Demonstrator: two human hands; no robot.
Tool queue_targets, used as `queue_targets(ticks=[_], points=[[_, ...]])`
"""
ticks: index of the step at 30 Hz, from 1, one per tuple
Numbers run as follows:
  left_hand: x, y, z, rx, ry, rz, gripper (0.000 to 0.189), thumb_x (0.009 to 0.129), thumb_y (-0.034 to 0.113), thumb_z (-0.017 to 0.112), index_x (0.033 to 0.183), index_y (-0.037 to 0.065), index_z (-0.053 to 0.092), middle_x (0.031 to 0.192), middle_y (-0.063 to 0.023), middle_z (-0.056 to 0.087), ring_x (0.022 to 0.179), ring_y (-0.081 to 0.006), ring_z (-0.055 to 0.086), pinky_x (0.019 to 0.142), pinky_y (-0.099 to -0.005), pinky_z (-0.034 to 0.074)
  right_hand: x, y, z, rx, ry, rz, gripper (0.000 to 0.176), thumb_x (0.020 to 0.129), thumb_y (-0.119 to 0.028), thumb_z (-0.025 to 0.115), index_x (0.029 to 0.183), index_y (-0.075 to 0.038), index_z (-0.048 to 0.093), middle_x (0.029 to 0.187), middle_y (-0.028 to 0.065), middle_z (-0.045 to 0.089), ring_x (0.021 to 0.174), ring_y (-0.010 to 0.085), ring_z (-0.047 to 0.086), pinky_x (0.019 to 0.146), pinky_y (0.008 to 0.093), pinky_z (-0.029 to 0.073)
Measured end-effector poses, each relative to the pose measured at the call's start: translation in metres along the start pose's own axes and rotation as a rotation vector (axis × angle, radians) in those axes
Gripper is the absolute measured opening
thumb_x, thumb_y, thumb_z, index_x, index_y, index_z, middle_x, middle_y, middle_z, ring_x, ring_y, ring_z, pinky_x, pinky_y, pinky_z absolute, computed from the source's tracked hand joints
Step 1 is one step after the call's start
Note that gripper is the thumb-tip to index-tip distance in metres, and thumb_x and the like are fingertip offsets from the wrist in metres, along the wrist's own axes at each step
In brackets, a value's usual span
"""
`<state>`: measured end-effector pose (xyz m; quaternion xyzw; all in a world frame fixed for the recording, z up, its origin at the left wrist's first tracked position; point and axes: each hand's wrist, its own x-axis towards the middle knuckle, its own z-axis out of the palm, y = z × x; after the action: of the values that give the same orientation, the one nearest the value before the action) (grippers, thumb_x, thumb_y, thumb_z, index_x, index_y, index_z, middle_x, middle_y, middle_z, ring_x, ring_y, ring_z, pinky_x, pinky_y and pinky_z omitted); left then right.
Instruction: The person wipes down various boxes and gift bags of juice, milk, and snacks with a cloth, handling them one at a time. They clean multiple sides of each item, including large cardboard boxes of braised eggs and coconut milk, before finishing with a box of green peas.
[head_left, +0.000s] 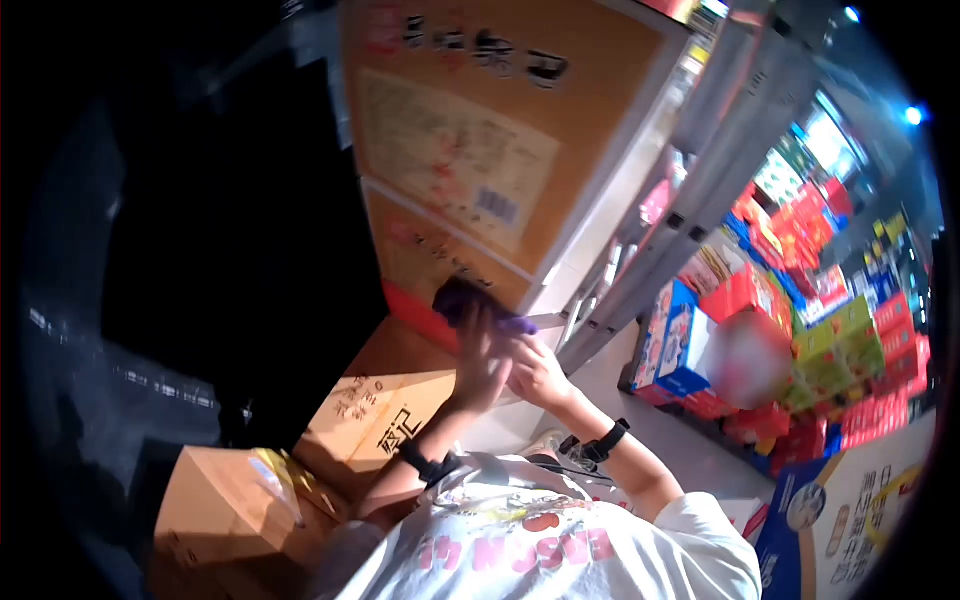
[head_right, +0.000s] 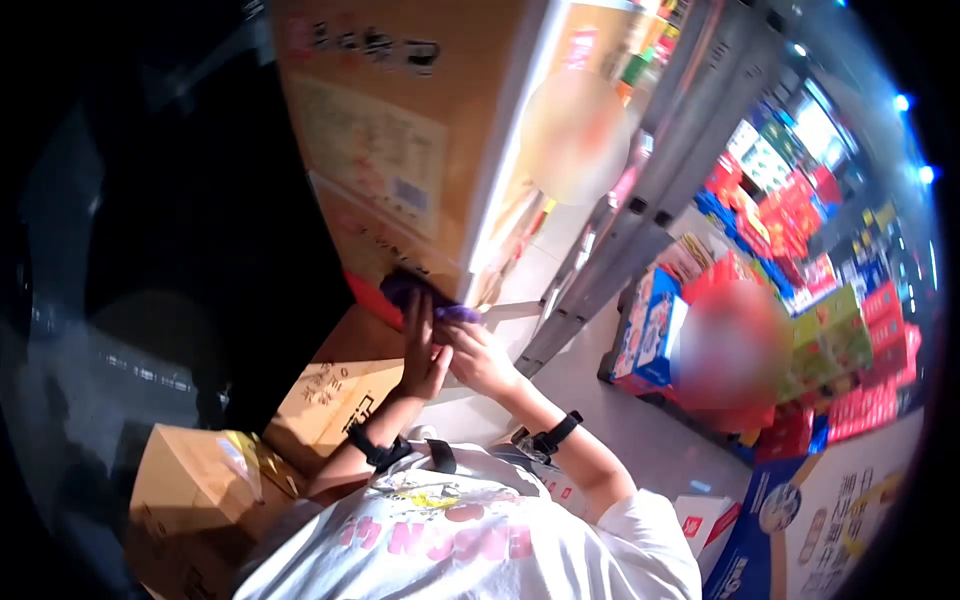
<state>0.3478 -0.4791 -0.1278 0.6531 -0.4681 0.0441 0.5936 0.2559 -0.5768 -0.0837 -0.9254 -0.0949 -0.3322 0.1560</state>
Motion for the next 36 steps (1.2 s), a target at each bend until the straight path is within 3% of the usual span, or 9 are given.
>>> queue_targets(ticks=[6,7,14,16,20,22,27,31,36], points=[[0.008,0.017,0.002,-0.206,0.041,-0.087,0.060,0.084,0.033,0.051,0.130,-0.003,0.034,0.119,-0.0263,0.040,0.108,-0.0402,0.041,0.093,-0.0452,0.033,-0.008,0.004,-0.007,0.137,0.191,0.108,0.035,0.071,-0.003,0.063,0.105,0.000,0.059,0.100,0.0131,0.058,0.099,0.0311,0.055,0.083,0.0388,0.048],[0.009,0.018,0.002,-0.002,-0.032,0.017,0.057,0.084,0.032,0.054,0.126,-0.004,0.038,0.117,-0.0246,0.039,0.106,-0.0389,0.042,0.092,-0.0446,0.034,-0.011,0.004,-0.013,0.143,0.230,0.104,0.034,0.071,-0.001,0.062,0.104,0.000,0.059,0.099,0.0126,0.058,0.099,0.0310,0.055,0.083,0.0384,0.048],[0.014,0.040,0.057,-0.193,-0.278,0.239,0.063,0.084,0.028,0.060,0.128,-0.002,0.027,0.127,-0.0261,0.031,0.119,-0.0382,0.036,0.098,-0.0451,0.030,-0.039,-0.007,-0.075,0.102,0.451,0.230,0.020,0.070,0.006,0.063,0.090,0.000,0.064,0.090,0.0103,0.062,0.090,0.0280,0.060,0.078,0.0346,0.050],[0.017,0.047,0.080,-0.567,-0.445,-0.028,0.072,0.081,0.027,0.065,0.130,-0.002,0.022,0.132,-0.0226,0.030,0.121,-0.0324,0.035,0.099,-0.0417,0.031,-0.056,0.000,-0.093,0.210,0.430,0.324,0.022,0.070,0.006,0.063,0.091,0.001,0.064,0.090,0.0101,0.062,0.091,0.0278,0.060,0.078,0.0351,0.050],[0.031,0.035,0.125,-0.713,-0.756,-0.287,0.052,0.079,0.021,0.067,0.119,-0.001,0.043,0.110,-0.0086,0.050,0.104,-0.0168,0.047,0.092,-0.0300,0.036,-0.088,0.029,-0.123,0.209,0.536,0.517,0.022,0.071,0.006,0.061,0.091,-0.002,0.063,0.103,0.0133,0.059,0.095,0.0297,0.059,0.081,0.0351,0.048],[0.036,0.041,0.149,-0.641,-0.814,-0.495,0.034,0.082,0.022,0.065,0.104,0.000,0.052,0.091,-0.0030,0.055,0.084,-0.0102,0.050,0.077,-0.0247,0.041,-0.107,0.046,-0.144,0.247,0.535,0.730,0.029,0.071,0.005,0.058,0.099,-0.005,0.062,0.112,0.0139,0.056,0.105,0.0314,0.055,0.086,0.0352,0.046],[0.057,0.064,0.241,-0.461,-0.800,-0.358,0.014,0.086,0.014,0.059,0.091,0.001,0.056,0.074,-0.0008,0.055,0.069,-0.0077,0.050,0.062,-0.0241,0.042,-0.170,0.130,-0.184,0.650,0.364,1.045,0.040,0.082,-0.013,0.061,0.120,-0.003,0.051,0.113,0.0131,0.058,0.108,0.0181,0.052,0.092,0.0304,0.041],[0.077,0.089,0.325,-0.333,-0.836,-0.117,0.013,0.087,0.013,0.057,0.092,0.000,0.056,0.072,-0.0039,0.054,0.068,-0.0097,0.048,0.062,-0.0261,0.041,-0.214,0.184,-0.243,0.541,0.143,1.090,0.057,0.079,-0.036,0.067,0.123,-0.005,0.051,0.106,0.0138,0.060,0.094,0.0211,0.056,0.082,0.0316,0.044],[0.110,0.124,0.412,-0.340,-1.054,-0.180,0.013,0.087,0.011,0.056,0.087,-0.002,0.055,0.067,-0.0039,0.054,0.061,-0.0079,0.047,0.055,-0.0246,0.039,-0.265,0.217,-0.321,0.423,0.207,1.112,0.023,0.079,-0.011,0.064,0.097,0.003,0.059,0.081,0.0120,0.062,0.072,0.0182,0.057,0.068,0.0296,0.047]])
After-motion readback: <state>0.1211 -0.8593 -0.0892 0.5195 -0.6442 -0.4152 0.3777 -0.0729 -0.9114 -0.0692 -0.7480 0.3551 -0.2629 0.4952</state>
